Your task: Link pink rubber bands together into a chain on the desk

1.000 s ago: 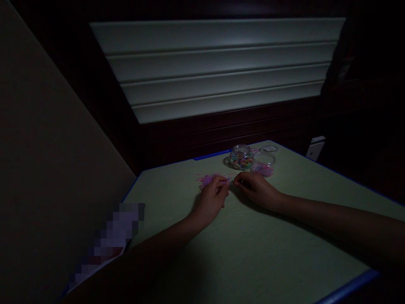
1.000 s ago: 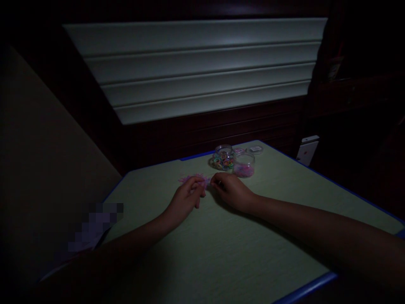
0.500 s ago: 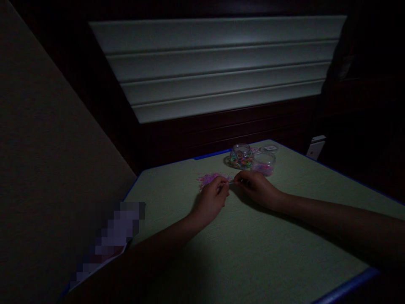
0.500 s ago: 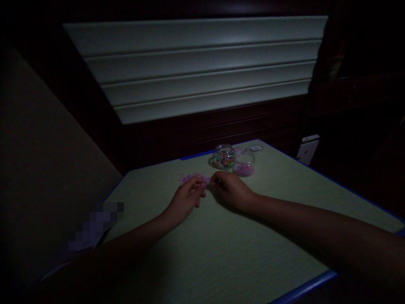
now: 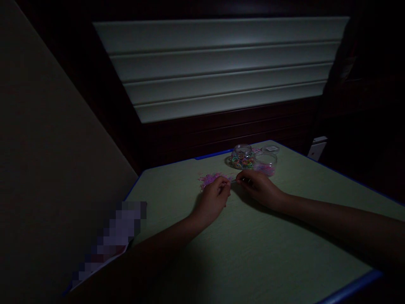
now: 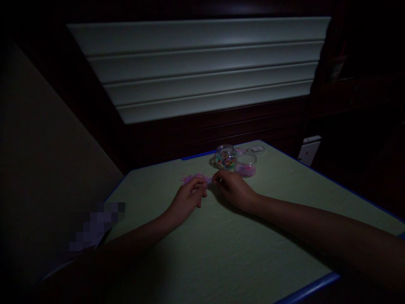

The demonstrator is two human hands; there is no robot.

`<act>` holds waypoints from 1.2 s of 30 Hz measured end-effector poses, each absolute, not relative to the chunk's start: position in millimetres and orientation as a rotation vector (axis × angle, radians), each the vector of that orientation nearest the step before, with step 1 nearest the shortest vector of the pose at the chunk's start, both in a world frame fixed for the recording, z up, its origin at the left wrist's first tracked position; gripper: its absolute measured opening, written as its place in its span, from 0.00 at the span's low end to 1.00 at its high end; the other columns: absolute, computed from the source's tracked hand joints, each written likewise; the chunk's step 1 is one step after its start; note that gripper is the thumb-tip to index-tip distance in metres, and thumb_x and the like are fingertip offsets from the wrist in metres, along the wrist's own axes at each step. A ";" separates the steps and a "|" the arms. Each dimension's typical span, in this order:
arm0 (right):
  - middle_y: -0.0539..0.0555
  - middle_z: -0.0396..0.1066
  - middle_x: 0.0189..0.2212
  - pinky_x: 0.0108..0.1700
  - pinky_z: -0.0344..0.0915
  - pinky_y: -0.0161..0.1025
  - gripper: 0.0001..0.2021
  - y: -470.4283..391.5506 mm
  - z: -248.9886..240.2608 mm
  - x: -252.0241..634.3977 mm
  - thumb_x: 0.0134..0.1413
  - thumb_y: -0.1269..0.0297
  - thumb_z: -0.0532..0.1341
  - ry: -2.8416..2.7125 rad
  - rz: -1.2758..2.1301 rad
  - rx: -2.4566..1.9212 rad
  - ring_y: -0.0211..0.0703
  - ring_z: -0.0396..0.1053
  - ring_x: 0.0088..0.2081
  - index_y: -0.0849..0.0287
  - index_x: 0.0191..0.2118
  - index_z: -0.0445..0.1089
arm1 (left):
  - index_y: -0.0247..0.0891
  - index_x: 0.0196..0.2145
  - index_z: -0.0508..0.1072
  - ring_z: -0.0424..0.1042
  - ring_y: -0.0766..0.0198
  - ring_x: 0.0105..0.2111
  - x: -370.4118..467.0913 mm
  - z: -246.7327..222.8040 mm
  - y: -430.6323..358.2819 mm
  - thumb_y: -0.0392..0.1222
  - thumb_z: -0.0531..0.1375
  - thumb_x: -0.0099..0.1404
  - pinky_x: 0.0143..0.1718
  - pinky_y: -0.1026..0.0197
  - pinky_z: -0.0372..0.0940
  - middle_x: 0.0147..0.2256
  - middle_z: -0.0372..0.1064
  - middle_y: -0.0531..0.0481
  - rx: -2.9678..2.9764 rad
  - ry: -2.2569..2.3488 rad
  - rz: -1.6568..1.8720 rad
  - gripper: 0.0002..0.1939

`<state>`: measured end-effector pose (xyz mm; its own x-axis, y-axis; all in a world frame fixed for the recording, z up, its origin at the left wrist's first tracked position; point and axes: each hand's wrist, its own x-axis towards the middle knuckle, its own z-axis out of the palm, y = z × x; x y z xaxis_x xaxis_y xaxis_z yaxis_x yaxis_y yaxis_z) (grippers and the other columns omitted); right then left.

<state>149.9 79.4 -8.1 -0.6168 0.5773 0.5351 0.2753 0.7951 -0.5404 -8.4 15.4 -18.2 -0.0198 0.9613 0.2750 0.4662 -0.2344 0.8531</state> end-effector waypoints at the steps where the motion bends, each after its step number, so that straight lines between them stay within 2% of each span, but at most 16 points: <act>1: 0.52 0.67 0.28 0.31 0.58 0.32 0.07 79.4 -8.0 149.9 0.50 0.72 0.51 -2.247 0.533 -0.622 0.35 0.63 0.29 0.61 0.33 0.65 | 0.38 0.34 0.62 0.59 0.75 0.17 -8.2 -17.7 14.9 0.46 0.47 0.59 0.16 0.71 0.55 0.24 0.61 0.55 1.729 1.494 1.208 0.11; 12: 0.53 0.68 0.29 0.31 0.58 0.32 0.07 79.8 -7.2 150.0 0.50 0.71 0.51 -2.258 0.534 -0.633 0.35 0.63 0.30 0.62 0.33 0.65 | 0.38 0.34 0.62 0.58 0.75 0.17 -9.4 -20.1 16.9 0.42 0.47 0.59 0.16 0.71 0.54 0.24 0.62 0.56 1.723 1.499 1.208 0.08; 18: 0.53 0.68 0.30 0.33 0.58 0.33 0.09 74.6 -3.2 148.7 0.51 0.68 0.51 -2.270 0.539 -0.658 0.36 0.64 0.31 0.62 0.35 0.66 | 0.38 0.34 0.61 0.58 0.75 0.16 -9.5 -21.1 16.4 0.43 0.47 0.60 0.16 0.71 0.54 0.24 0.61 0.56 1.758 1.482 1.213 0.08; 23: 0.53 0.68 0.29 0.29 0.59 0.32 0.10 72.1 -0.5 150.3 0.50 0.64 0.53 -2.309 0.615 -0.671 0.35 0.64 0.28 0.62 0.37 0.65 | 0.38 0.33 0.61 0.58 0.75 0.16 -8.7 -20.4 16.8 0.43 0.47 0.60 0.16 0.71 0.54 0.23 0.61 0.56 1.755 1.495 1.205 0.08; 29: 0.54 0.68 0.30 0.33 0.59 0.34 0.09 74.2 -1.4 150.7 0.50 0.66 0.53 -2.322 0.551 -0.630 0.37 0.64 0.31 0.62 0.35 0.67 | 0.39 0.35 0.62 0.59 0.74 0.16 -8.9 -21.5 17.5 0.45 0.47 0.60 0.16 0.71 0.54 0.24 0.62 0.55 1.759 1.529 1.180 0.09; 36: 0.54 0.69 0.30 0.32 0.59 0.33 0.08 79.4 -5.3 149.6 0.48 0.71 0.53 -2.299 0.511 -0.641 0.36 0.64 0.30 0.62 0.34 0.68 | 0.38 0.33 0.62 0.58 0.75 0.16 -8.9 -20.3 16.0 0.45 0.47 0.60 0.16 0.71 0.53 0.24 0.62 0.55 1.776 1.518 1.184 0.10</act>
